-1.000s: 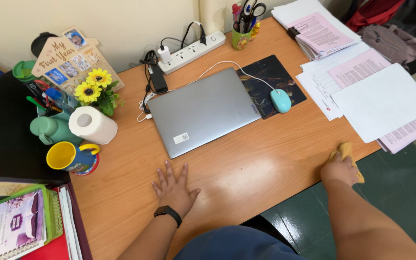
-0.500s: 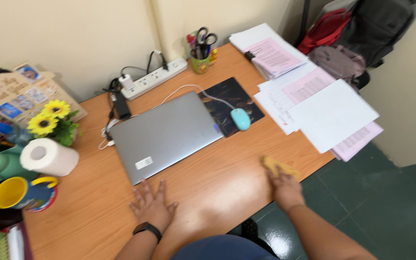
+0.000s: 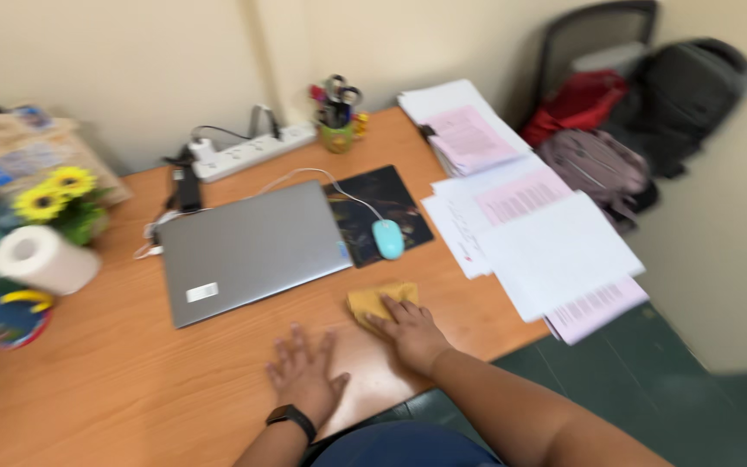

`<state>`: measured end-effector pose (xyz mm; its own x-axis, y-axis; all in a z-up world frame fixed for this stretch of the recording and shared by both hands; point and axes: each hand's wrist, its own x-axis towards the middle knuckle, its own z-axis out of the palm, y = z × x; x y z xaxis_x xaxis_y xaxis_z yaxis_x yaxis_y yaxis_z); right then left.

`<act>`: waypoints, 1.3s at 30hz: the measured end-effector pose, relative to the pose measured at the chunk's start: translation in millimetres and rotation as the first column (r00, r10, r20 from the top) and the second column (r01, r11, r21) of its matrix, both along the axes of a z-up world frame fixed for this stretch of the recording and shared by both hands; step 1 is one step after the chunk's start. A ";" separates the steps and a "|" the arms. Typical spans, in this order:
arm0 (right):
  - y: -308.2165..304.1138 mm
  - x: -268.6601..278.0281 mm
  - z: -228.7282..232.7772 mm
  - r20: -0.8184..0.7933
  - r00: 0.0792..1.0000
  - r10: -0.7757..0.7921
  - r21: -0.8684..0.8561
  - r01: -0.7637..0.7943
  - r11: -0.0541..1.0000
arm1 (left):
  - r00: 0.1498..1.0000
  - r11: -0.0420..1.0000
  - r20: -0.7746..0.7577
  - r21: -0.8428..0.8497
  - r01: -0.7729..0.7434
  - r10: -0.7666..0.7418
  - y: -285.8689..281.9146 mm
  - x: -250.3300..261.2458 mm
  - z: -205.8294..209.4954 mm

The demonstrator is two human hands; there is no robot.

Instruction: The person wipes a wooden desk surface with a yellow cloth, then organizes stacks of paper and a laptop. They move a roll of paper towels and a pen holder to clear space, then continue wiping the desk.

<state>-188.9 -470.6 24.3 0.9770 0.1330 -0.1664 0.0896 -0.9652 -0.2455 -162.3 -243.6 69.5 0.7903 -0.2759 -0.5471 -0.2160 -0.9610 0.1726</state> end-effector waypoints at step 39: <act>-572.7 -0.1 -60.8 -0.215 0.580 -0.786 0.423 0.780 0.461 | 0.896 0.889 0.090 0.111 -0.444 0.436 -109.9 17.4 -18.0</act>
